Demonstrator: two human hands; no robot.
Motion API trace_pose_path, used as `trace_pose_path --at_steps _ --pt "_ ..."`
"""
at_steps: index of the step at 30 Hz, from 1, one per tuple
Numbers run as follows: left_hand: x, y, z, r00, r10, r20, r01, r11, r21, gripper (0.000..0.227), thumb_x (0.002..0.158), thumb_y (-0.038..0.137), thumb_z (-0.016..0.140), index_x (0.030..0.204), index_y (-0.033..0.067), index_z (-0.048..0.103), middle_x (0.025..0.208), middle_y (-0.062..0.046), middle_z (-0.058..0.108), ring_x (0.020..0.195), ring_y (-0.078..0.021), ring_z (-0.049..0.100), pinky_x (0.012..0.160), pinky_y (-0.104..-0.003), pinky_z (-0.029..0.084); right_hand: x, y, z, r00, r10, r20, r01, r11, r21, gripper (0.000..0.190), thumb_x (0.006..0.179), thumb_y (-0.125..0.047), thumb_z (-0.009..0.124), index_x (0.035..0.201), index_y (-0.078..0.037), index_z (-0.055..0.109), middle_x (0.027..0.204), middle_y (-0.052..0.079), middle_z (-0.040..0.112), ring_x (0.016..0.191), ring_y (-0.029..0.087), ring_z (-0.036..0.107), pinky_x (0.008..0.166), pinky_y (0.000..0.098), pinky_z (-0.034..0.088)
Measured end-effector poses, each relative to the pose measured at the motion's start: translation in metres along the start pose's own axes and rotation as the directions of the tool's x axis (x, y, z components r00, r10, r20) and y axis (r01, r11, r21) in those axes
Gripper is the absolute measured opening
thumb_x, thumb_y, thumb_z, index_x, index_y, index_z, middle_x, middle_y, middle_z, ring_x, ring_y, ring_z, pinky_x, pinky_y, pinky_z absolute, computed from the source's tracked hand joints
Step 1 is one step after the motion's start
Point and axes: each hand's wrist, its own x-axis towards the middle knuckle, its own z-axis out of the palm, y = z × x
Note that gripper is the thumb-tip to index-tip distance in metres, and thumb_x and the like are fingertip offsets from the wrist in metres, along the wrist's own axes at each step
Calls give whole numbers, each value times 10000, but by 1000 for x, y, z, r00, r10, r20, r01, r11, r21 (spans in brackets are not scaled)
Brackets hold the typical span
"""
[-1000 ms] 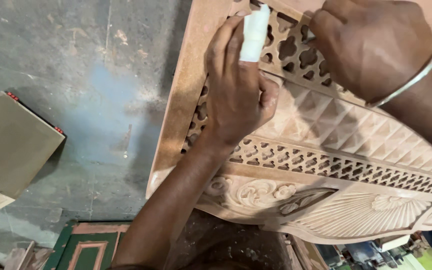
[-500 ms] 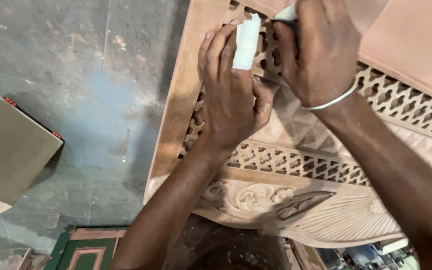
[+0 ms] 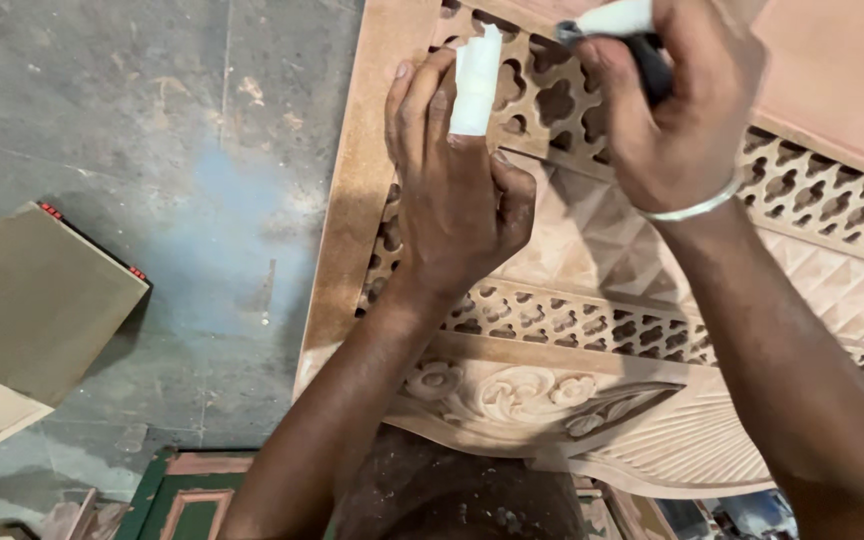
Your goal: The person sands the surface of a large carved wooden panel using two sanding blocks. They move the blocks back and forth across the lattice and relief areas, occasionally switching hands and adjusting grip to reach different sections.
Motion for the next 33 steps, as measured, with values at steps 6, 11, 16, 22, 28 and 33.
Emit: trace_pose_path --at_steps 6,11,16,22,28,33 --pt "2 2 -3 999 -20 39 20 1000 -8 717 927 33 589 1528 30 198 1524 -269 390 1459 -406 358 1300 -634 176 -2 -5 9 949 -310 60 305 851 -428 241 918 -46 823 979 5 595 985 153 649 866 303 613 739 433 495" --pt "0 2 0 1000 10 15 -10 1000 6 714 923 22 575 1521 66 187 1519 -289 363 1461 -420 338 1304 -635 165 -5 3 7 965 -247 91 263 894 -362 249 1016 -28 832 1016 6 586 958 141 611 872 289 603 752 394 487" --pt "-2 1 -2 1000 -1 31 1 1000 -13 725 950 7 566 1557 42 171 1489 -278 379 1468 -406 350 1280 -609 196 6 -6 6 942 -315 119 336 863 -378 203 946 7 776 994 15 578 998 131 619 899 276 603 768 379 485" --pt "7 8 -8 996 -79 37 81 996 -34 755 906 -12 539 1554 -26 152 1517 -298 387 1455 -445 359 1293 -575 253 7 -7 2 970 -207 125 234 938 -257 184 1014 -13 788 999 23 609 947 150 625 846 298 619 729 419 481" --pt "-4 2 -4 998 -47 -33 44 995 -92 626 976 19 521 1503 -53 190 1487 -276 418 1429 -405 400 1274 -539 272 5 -17 0 978 -192 77 205 948 -245 160 1016 -53 785 1045 4 639 956 138 662 825 292 653 722 393 532" --pt "-14 10 6 916 -392 85 382 787 -484 226 1057 127 510 1266 41 495 1042 -68 735 832 -131 727 709 -272 596 -8 -30 -5 997 61 40 -65 992 110 59 1116 -27 704 1158 2 674 1037 91 725 764 162 692 658 297 557"
